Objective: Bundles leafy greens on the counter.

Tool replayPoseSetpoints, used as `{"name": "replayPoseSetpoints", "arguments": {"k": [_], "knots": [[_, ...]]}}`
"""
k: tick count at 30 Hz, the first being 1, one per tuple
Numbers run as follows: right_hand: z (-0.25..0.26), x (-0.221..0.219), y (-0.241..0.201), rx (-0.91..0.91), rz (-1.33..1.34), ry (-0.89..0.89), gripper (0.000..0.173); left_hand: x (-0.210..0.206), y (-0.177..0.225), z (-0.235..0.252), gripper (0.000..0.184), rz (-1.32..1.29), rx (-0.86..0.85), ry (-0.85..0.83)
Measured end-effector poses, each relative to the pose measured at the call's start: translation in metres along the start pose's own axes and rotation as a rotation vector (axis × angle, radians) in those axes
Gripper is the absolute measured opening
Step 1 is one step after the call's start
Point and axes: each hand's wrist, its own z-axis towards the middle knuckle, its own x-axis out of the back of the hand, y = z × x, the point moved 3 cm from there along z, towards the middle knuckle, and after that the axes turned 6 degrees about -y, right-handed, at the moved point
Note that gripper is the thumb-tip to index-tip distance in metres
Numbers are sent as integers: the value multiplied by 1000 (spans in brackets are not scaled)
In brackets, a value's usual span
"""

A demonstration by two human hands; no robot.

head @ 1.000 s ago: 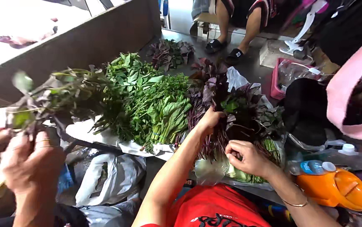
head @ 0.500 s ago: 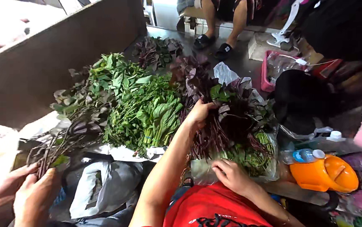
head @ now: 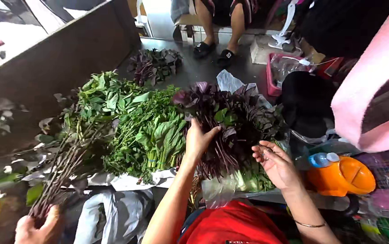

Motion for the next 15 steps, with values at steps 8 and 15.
{"name": "replayPoseSetpoints", "arguments": {"k": [8,15], "knots": [[8,-10,-12,68,324,-41,39,-34,-7,33,102,-70,-116,-123],[-7,-17,-7,4,301,-40,30,-40,54,-62,46,72,-489,-144]]}}
